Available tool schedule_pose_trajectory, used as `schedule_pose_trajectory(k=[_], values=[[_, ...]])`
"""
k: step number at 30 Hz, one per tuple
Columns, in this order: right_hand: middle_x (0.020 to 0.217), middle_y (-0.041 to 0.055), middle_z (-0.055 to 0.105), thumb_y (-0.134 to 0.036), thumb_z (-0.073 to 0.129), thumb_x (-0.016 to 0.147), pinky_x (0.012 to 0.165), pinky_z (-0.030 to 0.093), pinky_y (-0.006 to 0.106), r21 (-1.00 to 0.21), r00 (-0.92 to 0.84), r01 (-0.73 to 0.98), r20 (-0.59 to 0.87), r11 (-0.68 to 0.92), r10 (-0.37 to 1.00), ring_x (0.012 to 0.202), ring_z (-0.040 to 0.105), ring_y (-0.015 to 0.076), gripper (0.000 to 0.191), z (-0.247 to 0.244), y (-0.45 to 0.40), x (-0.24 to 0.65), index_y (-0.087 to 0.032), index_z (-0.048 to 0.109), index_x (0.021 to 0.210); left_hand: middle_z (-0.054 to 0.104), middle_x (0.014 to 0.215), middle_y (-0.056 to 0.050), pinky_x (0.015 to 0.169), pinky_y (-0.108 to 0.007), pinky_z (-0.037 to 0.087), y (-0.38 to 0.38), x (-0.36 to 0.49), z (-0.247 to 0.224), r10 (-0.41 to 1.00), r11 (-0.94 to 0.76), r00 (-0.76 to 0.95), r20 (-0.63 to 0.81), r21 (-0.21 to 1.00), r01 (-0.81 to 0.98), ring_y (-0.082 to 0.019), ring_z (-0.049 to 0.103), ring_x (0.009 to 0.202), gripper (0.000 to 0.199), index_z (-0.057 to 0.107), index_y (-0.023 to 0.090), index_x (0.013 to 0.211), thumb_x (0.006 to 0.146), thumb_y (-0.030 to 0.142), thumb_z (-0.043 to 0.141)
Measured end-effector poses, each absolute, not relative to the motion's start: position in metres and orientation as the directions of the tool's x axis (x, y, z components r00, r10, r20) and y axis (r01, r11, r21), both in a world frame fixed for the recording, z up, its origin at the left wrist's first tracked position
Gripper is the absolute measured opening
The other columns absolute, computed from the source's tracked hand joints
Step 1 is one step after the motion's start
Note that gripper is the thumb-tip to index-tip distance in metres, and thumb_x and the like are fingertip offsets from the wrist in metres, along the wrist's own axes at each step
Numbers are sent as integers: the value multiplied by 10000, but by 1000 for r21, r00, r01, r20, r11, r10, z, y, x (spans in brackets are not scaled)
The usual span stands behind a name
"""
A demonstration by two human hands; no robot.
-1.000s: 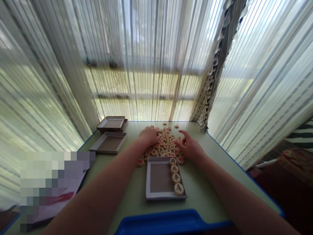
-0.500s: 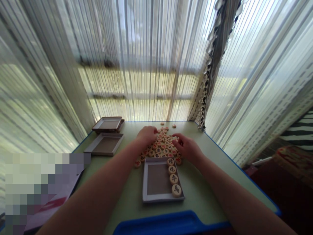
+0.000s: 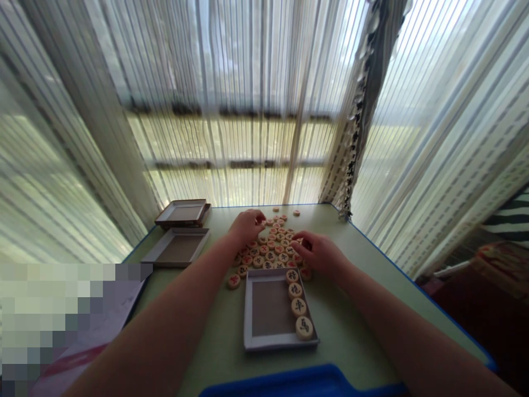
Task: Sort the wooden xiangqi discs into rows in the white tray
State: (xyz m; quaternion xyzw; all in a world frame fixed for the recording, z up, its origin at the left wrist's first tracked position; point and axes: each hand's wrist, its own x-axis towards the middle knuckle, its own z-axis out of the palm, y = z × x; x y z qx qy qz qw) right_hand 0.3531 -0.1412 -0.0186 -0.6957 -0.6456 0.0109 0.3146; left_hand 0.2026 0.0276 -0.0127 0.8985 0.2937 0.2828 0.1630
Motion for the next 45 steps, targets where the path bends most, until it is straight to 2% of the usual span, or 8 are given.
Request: schedule_pose_trajectory(k=[4,8,15,21,24,30,37,45], values=[[668,19,606,-378,459,795,555,367,218,-465,122,878,442,111,889,583,506,110,290,-17,-141,351,-186,675,769,660,757,-57,675,-290,491,12,212,-11,629,-564,709,320,815,133,-149,606,699,239,636,112,828,597,170,647],[776,30,652,-387,507,767,594,414,229,-623,227,777,414,93,881,655,561,132,300,-19,-137,350,-197,653,949,665,744,-51,677,-294,498,-8,221,-10,565,-450,778,276,893,9,-137,609,688,198,643,111,793,598,144,640],[809,50,667,-304,546,729,640,447,250,-716,338,698,328,-2,882,702,590,149,247,-24,-133,359,-158,648,899,674,751,-39,712,-300,500,-14,224,-14,596,-534,729,336,844,48,-137,612,706,197,647,119,797,607,98,596],[872,79,649,-410,590,688,809,383,341,-425,227,905,404,-39,886,842,554,204,310,-22,-133,364,-178,677,873,678,773,-52,730,-312,503,-8,218,-13,697,-511,631,341,853,105,-153,619,730,204,646,109,809,614,133,592],[832,64,653,-438,554,719,827,357,345,-363,174,932,398,-19,901,825,555,195,289,-22,-132,362,-201,689,815,675,766,-62,706,-299,504,-10,219,-13,703,-511,625,340,853,111,-155,618,720,212,647,97,818,621,134,577],[834,57,668,-408,503,761,796,372,333,-335,151,942,365,-21,919,808,561,199,295,-23,-130,360,-190,676,858,666,755,-60,669,-263,492,-14,216,-12,730,-580,567,381,785,219,-143,605,699,216,643,101,832,649,112,530],[847,65,663,-389,515,740,722,413,319,-239,43,968,443,72,896,771,575,206,273,-23,-133,358,-205,685,846,646,791,-61,684,-286,463,-45,186,3,726,-664,588,357,584,467,-168,587,711,354,590,126,982,677,305,574],[628,79,630,-445,579,668,537,387,301,-322,169,946,385,-40,907,581,561,197,310,-23,-131,357,-185,692,793,639,739,-52,633,-246,434,-71,126,-7,876,-480,346,335,655,583,-149,565,683,258,633,132,814,719,348,530]])
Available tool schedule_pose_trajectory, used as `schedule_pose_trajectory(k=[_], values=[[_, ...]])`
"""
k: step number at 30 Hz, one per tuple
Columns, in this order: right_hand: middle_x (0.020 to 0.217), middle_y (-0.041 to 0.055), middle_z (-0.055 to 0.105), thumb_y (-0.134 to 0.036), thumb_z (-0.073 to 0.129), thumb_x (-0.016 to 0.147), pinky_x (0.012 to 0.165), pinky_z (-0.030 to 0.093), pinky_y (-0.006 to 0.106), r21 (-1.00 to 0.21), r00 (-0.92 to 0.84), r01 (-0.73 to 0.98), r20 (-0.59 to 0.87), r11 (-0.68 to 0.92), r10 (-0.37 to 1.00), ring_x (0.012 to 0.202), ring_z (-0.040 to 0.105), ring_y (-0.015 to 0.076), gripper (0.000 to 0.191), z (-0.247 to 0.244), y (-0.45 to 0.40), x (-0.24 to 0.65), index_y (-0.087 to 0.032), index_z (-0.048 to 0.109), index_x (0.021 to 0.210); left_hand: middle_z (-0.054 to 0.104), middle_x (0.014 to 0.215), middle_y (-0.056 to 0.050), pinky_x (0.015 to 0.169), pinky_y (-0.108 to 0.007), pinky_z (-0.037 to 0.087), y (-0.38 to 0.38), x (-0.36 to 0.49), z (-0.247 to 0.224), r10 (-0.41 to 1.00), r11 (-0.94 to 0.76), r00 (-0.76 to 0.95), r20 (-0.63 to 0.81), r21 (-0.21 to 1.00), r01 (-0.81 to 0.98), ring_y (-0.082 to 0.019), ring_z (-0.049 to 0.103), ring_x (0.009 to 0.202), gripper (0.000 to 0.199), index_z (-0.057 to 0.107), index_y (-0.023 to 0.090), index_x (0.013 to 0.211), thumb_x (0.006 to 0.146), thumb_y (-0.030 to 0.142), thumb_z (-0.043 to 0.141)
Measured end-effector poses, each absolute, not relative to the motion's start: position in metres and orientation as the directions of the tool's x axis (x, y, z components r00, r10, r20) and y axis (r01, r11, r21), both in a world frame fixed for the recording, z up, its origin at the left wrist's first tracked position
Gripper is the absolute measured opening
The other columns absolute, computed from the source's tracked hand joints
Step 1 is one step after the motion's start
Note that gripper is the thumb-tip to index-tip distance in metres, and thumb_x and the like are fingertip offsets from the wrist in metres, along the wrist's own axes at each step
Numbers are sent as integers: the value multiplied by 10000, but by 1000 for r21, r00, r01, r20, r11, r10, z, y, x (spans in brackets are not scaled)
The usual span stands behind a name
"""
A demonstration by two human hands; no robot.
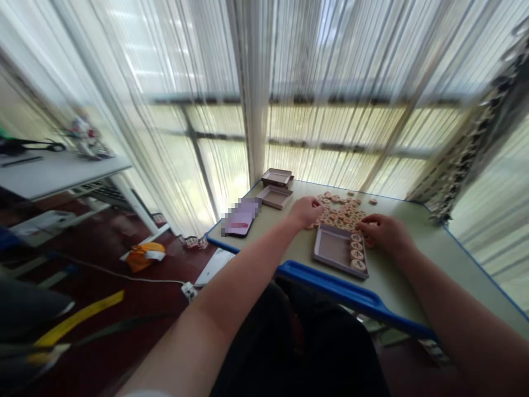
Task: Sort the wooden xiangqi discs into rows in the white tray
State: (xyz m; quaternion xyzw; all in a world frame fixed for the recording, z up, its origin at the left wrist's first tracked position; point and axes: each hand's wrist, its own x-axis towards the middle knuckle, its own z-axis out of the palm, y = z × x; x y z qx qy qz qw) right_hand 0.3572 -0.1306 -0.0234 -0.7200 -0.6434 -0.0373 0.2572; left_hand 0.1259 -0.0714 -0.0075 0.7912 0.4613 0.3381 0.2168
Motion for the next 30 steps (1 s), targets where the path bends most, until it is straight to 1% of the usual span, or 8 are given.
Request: schedule_pose_trajectory(k=[2,4,8,13,18,22,26,30], values=[[646,102,630,-429,591,665,546,384,306,-360,189,933,421,-27,887,575,553,188,326,-22,-132,353,-162,692,822,637,733,-47,653,-243,431,-74,114,-12,894,-443,252,371,644,624,-142,559,688,265,632,137,821,733,362,522],[684,115,631,-429,592,670,564,388,308,-390,161,919,492,51,856,603,554,184,344,-20,-137,346,-150,688,846,635,727,-35,653,-233,428,-78,111,-16,875,-473,233,424,648,597,-126,551,672,290,625,149,864,754,386,500],[726,89,631,-428,607,662,588,429,299,-432,109,869,645,242,757,653,566,184,324,-17,-152,328,-159,668,831,637,752,-20,635,-209,422,-88,120,-19,750,-661,423,509,609,440,-98,526,633,269,646,164,849,739,378,525],[736,55,647,-394,602,684,603,492,287,-569,14,714,594,408,804,641,606,165,276,-24,-153,317,-167,606,841,658,820,-32,613,-216,425,-92,129,-22,641,-736,583,500,616,281,-97,505,607,336,640,153,967,705,355,576],[773,58,650,-403,617,676,677,519,327,-632,-9,617,591,470,807,704,629,181,302,-28,-151,313,-172,571,865,669,835,-47,651,-233,425,-98,131,-18,603,-751,649,465,605,264,-117,532,666,264,669,160,927,718,291,577],[792,56,638,-429,628,661,694,525,327,-661,-30,555,591,504,806,722,626,176,328,-27,-153,308,-175,552,853,669,782,-38,619,-222,415,-103,132,-15,605,-744,649,461,618,254,-111,523,638,262,681,159,893,726,330,572],[766,51,626,-443,620,667,675,520,311,-654,-41,556,595,514,802,691,612,160,307,-27,-155,306,-168,545,780,673,855,-56,605,-215,418,-102,133,-16,619,-699,624,476,697,162,-113,543,659,348,646,150,989,708,349,597],[747,50,626,-445,610,675,635,502,300,-593,-53,658,578,463,815,656,590,152,292,-27,-157,308,-165,550,729,672,888,-67,657,-230,433,-99,134,-19,624,-667,629,464,736,119,-137,574,740,326,653,140,966,706,330,605]])
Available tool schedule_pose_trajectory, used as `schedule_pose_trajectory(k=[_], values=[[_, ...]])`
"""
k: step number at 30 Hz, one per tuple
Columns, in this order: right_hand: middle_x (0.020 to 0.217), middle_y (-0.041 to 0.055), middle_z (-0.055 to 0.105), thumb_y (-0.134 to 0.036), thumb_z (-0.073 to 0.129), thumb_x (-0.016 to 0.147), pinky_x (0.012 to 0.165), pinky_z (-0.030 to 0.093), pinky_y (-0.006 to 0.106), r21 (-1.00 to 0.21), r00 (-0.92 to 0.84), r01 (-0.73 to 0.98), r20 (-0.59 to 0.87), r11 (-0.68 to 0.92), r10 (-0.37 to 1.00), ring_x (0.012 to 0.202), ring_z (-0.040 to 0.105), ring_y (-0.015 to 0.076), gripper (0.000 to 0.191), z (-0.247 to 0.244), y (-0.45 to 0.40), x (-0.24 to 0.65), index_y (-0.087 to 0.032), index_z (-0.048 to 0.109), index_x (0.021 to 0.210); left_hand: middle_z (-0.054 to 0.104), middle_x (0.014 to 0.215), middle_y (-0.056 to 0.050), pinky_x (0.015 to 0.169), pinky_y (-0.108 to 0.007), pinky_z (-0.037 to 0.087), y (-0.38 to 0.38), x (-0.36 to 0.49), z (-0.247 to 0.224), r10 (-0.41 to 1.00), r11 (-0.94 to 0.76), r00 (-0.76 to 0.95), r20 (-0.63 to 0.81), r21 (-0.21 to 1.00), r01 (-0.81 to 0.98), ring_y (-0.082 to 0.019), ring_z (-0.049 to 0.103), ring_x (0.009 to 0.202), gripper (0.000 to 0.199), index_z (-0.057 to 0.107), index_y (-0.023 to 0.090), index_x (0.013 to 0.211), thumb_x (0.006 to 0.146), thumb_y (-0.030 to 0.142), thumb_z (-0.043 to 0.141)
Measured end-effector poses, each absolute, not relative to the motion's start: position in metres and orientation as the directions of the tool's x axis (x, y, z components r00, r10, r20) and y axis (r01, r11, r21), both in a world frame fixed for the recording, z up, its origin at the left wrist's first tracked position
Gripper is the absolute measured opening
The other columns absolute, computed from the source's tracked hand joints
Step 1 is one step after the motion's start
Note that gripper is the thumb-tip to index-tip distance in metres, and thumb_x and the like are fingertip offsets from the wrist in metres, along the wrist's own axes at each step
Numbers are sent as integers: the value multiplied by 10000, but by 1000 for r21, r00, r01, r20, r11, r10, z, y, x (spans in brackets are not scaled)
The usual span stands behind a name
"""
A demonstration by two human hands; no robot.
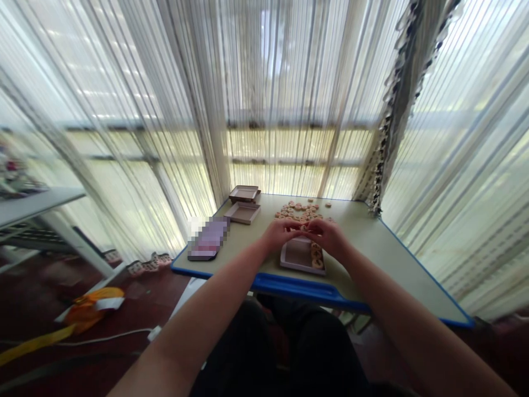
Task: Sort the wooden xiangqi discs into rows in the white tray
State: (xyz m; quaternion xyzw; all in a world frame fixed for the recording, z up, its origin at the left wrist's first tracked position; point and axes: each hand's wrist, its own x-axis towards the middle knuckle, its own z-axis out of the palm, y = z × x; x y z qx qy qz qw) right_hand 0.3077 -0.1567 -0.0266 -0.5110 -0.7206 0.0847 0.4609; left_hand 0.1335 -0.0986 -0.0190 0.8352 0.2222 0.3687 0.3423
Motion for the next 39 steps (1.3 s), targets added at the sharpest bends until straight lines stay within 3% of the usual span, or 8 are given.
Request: schedule_pose_trajectory(k=[7,10,13,17,20,25,30,39], values=[[773,48,643,-369,596,706,638,479,266,-583,-77,669,564,462,822,673,596,142,241,-21,-162,306,-161,584,826,670,880,-63,648,-242,447,-100,134,-19,632,-651,638,439,748,131,-141,582,730,330,641,131,977,736,344,567],[778,43,645,-350,598,702,644,460,269,-505,-85,743,581,440,809,673,580,141,234,-18,-163,308,-167,604,847,670,857,-54,706,-280,454,-102,131,-19,635,-742,591,498,605,287,-156,575,742,313,651,152,947,737,365,559],[773,30,652,-335,615,680,721,427,293,-371,-137,829,592,419,794,763,562,167,185,-17,-163,311,-196,640,800,658,925,-56,856,-323,409,-100,128,-21,599,-798,506,620,416,435,-186,552,894,283,644,170,941,751,350,534],[725,21,652,-330,589,693,752,388,297,-273,-212,877,519,396,828,796,537,180,158,-16,-163,310,-219,665,775,648,944,-63,850,-324,408,-92,125,-25,603,-785,529,597,326,527,-204,542,923,335,636,167,937,740,414,525],[701,11,648,-329,605,666,745,372,294,-249,-249,890,437,382,864,784,523,182,153,-14,-161,306,-225,665,760,651,825,-55,778,-307,423,-87,125,-27,610,-783,584,536,294,549,-194,555,828,357,653,171,839,733,478,506],[686,7,638,-344,611,647,706,361,272,-250,-233,909,362,334,903,759,510,172,172,-11,-160,303,-209,659,743,619,736,-48,704,-266,412,-87,127,-29,635,-761,581,508,287,582,-159,541,742,323,667,175,658,759,423,486],[695,10,621,-357,602,654,702,356,261,-207,-306,902,314,379,899,746,501,159,181,-8,-161,303,-207,664,735,620,750,-43,712,-260,407,-87,127,-31,632,-759,577,518,262,596,-159,536,759,247,680,184,687,737,367,522],[774,30,588,-367,592,647,714,348,272,-164,-269,930,306,329,913,817,471,190,189,-8,-164,304,-242,682,757,641,810,-44,779,-274,415,-90,125,-29,624,-756,570,534,231,613,-174,544,820,205,689,193,722,722,316,525]])
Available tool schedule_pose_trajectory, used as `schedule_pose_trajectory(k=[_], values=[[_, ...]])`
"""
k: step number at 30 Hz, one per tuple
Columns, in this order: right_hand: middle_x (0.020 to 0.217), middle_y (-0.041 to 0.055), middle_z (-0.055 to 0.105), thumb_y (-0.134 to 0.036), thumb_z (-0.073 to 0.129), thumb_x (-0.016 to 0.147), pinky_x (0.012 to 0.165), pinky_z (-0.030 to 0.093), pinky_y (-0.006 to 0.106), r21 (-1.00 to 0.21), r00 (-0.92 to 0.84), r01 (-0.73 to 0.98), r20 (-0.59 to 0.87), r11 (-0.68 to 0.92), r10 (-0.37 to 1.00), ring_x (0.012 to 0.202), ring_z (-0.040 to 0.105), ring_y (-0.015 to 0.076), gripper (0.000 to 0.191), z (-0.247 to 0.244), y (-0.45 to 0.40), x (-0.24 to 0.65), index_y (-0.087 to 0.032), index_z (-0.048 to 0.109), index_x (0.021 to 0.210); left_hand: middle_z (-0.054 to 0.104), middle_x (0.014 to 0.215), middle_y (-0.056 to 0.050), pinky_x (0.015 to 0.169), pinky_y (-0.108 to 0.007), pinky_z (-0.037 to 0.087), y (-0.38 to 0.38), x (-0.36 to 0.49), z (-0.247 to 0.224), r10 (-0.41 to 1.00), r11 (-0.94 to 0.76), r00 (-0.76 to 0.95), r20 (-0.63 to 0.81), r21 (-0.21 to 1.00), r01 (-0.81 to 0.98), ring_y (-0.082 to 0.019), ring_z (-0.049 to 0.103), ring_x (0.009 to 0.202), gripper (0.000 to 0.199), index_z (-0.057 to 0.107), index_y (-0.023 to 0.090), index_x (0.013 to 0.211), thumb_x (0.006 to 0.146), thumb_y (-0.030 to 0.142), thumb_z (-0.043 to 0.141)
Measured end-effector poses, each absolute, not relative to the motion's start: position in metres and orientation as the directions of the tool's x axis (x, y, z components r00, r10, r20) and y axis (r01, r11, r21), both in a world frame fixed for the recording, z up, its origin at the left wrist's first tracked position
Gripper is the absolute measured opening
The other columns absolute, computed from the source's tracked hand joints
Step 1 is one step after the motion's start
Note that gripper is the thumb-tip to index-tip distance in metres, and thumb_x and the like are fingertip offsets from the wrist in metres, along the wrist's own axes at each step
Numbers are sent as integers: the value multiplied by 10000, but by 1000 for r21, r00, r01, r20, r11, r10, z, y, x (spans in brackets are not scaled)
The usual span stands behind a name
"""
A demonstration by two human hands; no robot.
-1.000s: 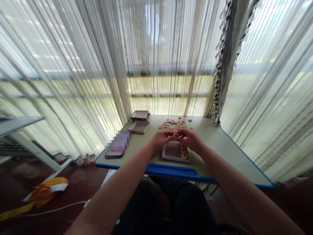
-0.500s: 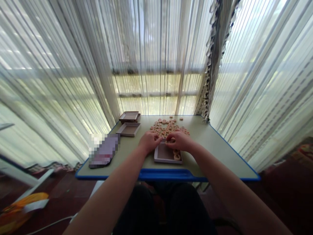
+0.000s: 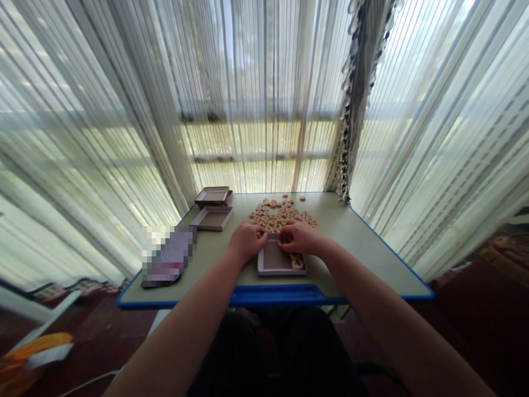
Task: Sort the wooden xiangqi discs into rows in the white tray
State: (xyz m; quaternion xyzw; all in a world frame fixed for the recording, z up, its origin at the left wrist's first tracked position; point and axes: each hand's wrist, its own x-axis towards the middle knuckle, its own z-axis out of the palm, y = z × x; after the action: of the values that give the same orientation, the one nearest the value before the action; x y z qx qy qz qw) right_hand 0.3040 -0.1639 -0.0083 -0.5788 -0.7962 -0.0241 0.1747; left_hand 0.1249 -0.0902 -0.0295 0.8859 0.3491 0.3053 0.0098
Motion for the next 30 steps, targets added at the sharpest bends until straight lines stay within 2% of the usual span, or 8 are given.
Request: schedule_pose_trajectory(k=[9,19,30], values=[[827,27,588,-366,612,636,753,351,284,-234,-234,923,287,305,929,852,485,197,228,-8,-165,307,-244,675,818,627,734,-38,726,-275,422,-91,125,-29,625,-754,593,507,195,628,-169,549,758,210,668,193,674,724,325,512],[784,21,584,-343,596,653,770,350,285,-231,-222,925,319,303,921,840,477,191,158,-10,-163,309,-250,684,745,633,739,-35,734,-270,418,-92,125,-28,640,-743,588,495,203,638,-165,550,765,207,671,197,689,721,329,515],[785,27,573,-325,608,644,785,361,282,-222,-213,929,337,297,917,846,481,189,154,-12,-164,310,-251,686,754,640,747,-42,753,-272,418,-94,126,-26,667,-721,572,477,222,656,-166,555,776,204,674,191,683,718,325,524]])
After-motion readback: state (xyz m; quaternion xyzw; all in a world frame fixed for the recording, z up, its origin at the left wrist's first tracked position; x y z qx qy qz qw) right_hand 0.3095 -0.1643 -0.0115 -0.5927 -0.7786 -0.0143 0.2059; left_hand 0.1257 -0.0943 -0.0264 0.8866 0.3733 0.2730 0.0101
